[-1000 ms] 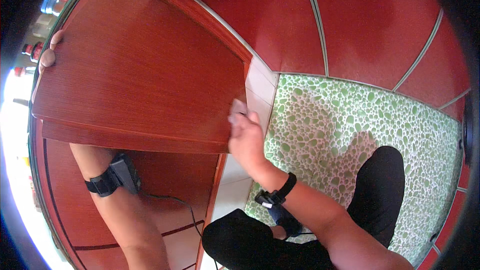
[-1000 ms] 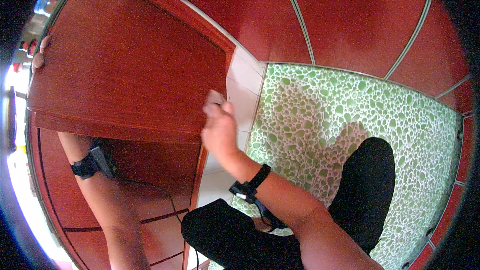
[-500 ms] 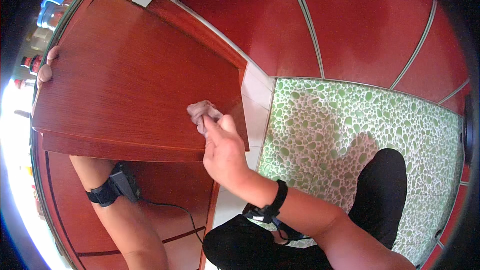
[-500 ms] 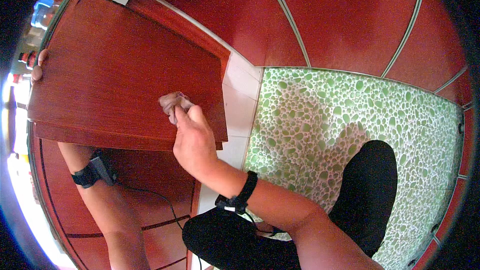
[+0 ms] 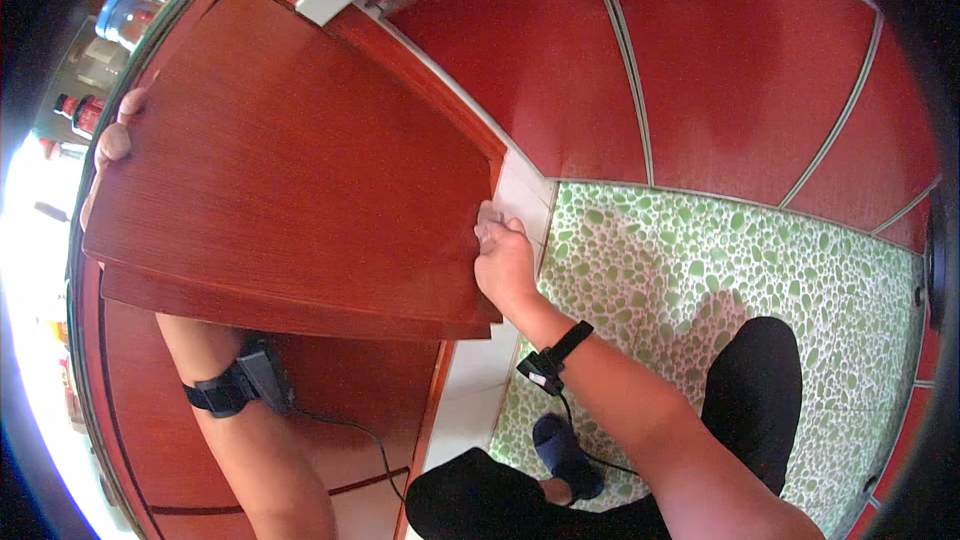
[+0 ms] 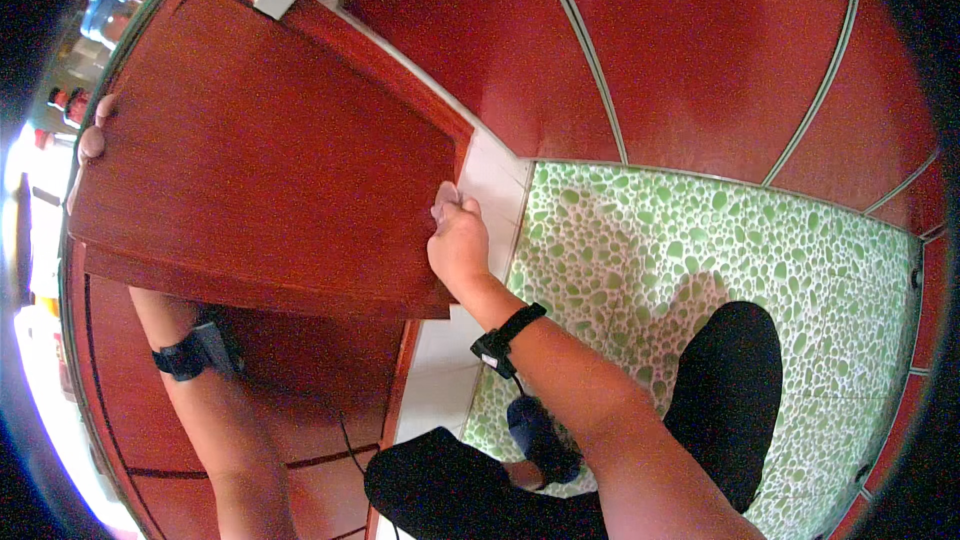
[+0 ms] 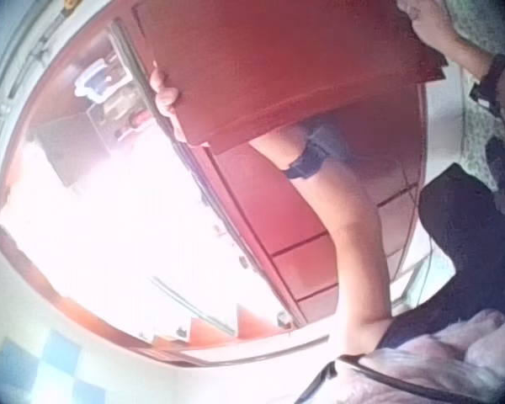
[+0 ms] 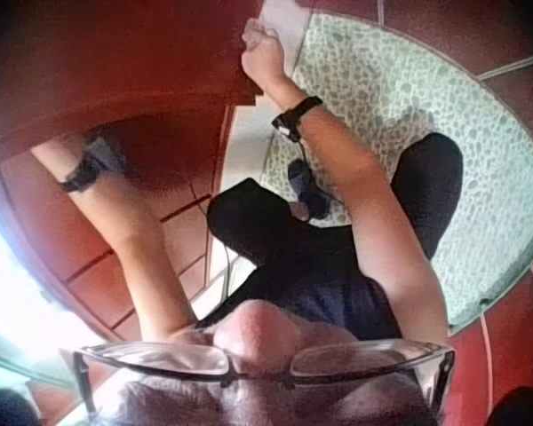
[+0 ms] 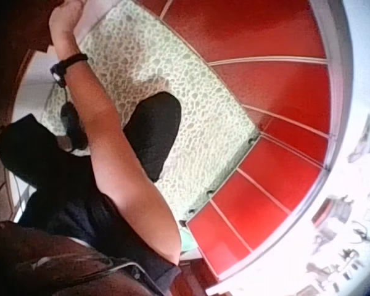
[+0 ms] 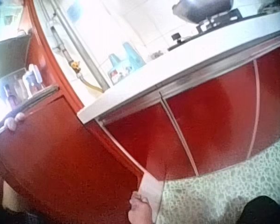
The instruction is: Clean the kitchen cabinet doors using a rag and a steel wool pad.
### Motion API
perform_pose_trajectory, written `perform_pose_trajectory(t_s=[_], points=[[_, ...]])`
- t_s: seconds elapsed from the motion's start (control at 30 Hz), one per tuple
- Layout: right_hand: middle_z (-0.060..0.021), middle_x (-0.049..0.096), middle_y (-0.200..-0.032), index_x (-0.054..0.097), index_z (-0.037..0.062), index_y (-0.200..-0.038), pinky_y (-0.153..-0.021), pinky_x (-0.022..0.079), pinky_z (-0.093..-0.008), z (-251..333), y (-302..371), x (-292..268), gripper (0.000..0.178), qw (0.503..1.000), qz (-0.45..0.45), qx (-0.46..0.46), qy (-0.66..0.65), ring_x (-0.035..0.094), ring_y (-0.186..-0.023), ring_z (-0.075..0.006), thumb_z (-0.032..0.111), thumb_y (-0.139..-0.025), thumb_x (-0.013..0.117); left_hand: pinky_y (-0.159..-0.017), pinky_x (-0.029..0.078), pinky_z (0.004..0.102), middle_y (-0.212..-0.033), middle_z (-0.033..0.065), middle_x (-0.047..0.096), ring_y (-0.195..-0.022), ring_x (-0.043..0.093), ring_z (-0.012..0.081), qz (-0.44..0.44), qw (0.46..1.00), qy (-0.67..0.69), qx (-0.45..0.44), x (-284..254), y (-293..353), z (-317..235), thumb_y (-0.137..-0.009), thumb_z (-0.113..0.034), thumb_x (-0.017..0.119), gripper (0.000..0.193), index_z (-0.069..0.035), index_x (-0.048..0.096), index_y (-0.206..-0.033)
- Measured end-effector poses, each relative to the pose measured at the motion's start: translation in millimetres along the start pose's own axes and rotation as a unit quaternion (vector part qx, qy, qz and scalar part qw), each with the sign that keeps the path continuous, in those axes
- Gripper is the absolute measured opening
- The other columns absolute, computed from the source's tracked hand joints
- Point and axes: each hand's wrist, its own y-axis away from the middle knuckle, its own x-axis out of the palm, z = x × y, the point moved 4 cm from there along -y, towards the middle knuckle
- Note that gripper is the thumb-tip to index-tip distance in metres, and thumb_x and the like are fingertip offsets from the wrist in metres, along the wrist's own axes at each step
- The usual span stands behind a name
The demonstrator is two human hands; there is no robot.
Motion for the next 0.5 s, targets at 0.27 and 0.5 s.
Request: perform_pose_trajectory(t_s=[0.27, 0.5], points=[[-0.021, 0.069, -0.107, 0.071, -0.0002, -0.121, -0.09, 0.054, -0.0409, 15, -43, 9, 0.039, 0.998, 0.012, -0.047, -0.051, 0.065, -0.102, -0.0343, -0.011, -0.092, 0.047, -0.095, 0.051, 0.0409, -0.132, 0.015, 0.063, -0.11, 0.061, 0.0259, -0.016, 0.998, 0.04, -0.05, 4, 14, -3, -0.108, -0.031, 0.054, 0.043, 0.001, 0.054, -0.138], [-0.0223, 0.059, -0.111, 0.065, -0.0038, -0.112, -0.099, 0.05, -0.0432, 100, -58, 23, 0.035, 0.991, 0.069, -0.091, -0.067, 0.06, -0.106, -0.0414, -0.013, -0.088, 0.042, -0.094, 0.052, 0.0405, -0.131, 0.0145, 0.063, -0.111, 0.061, 0.0262, 0.09, 0.989, 0.116, 0.01, 22, 47, -8, -0.108, -0.03, 0.053, 0.043, 0.0, 0.054, -0.139]])
